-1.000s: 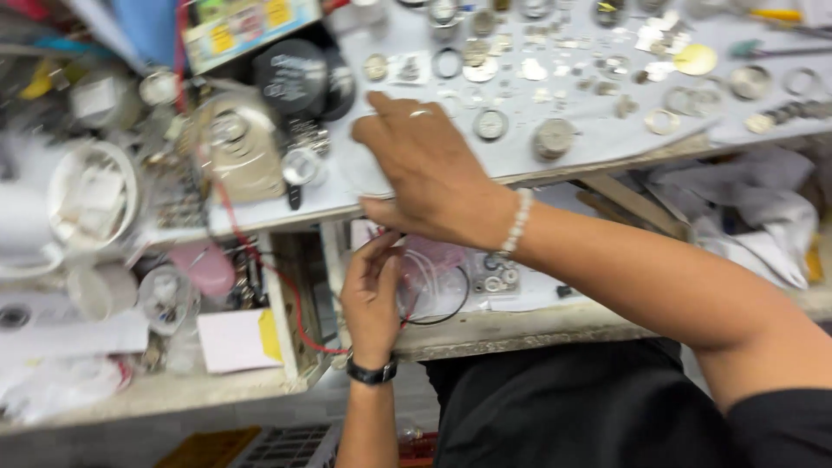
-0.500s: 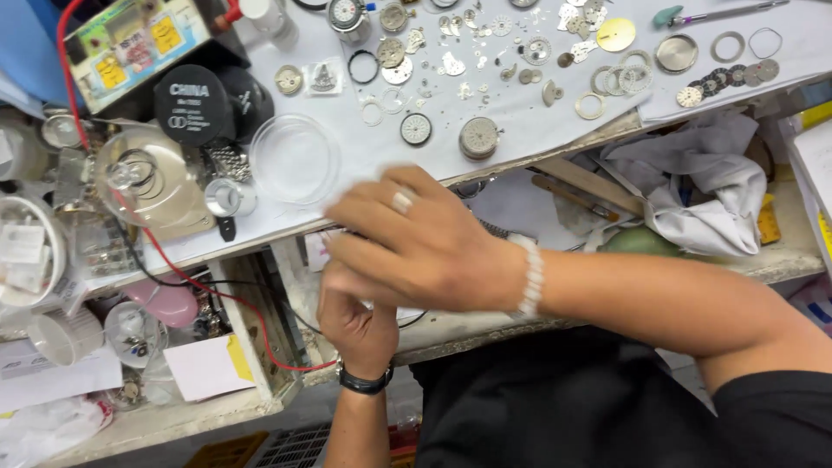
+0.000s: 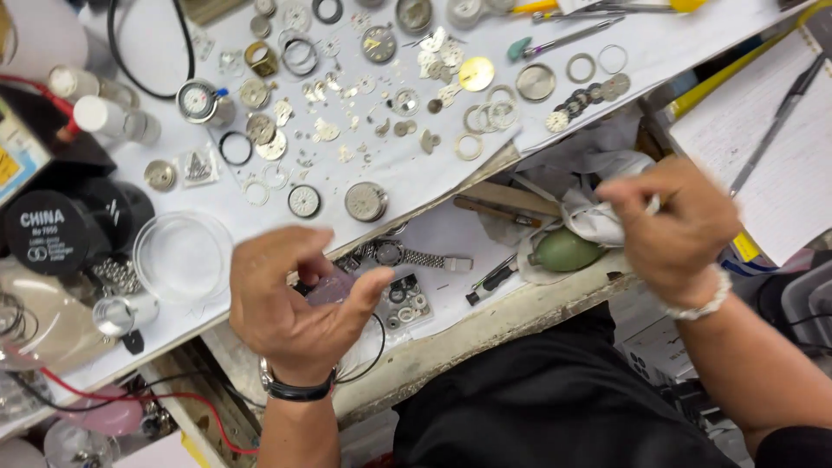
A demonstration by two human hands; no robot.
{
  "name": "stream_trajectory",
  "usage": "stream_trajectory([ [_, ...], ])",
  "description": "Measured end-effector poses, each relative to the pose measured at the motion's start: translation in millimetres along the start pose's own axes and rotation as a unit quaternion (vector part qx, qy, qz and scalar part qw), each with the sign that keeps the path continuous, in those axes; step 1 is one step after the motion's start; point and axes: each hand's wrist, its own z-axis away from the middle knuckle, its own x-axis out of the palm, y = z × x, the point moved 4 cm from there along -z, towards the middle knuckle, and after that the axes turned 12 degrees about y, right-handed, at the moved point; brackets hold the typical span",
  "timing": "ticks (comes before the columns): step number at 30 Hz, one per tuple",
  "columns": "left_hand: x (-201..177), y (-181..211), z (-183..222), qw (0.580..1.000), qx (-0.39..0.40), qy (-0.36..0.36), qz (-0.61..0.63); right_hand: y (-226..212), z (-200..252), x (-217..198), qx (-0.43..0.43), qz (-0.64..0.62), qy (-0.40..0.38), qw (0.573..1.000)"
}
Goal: A person is meticulously cleaning and assembling small watch components at a workbench using tweezers, a brush, and a cloth.
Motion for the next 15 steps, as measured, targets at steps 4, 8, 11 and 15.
stream_trajectory([
  [4, 18, 0, -21, 0.997, -0.032, -0.053, -0.038, 17, -43, -25, -0.093, 0.093, 0.022, 0.991],
  [8, 25, -11, -14, 0.997, -0.042, -0.067, -0.016, 26, -53, -47, -0.082, 0.124, 0.018, 0.989],
  [11, 26, -17, -8, 0.994, -0.084, -0.075, -0.005, 53, -45, -65, -0.016, 0.059, 0.033, 0.998],
  [15, 26, -25, 0, 0.992, -0.084, -0.092, 0.004, 87, -21, -97, 0.165, 0.166, 0.036, 0.972],
])
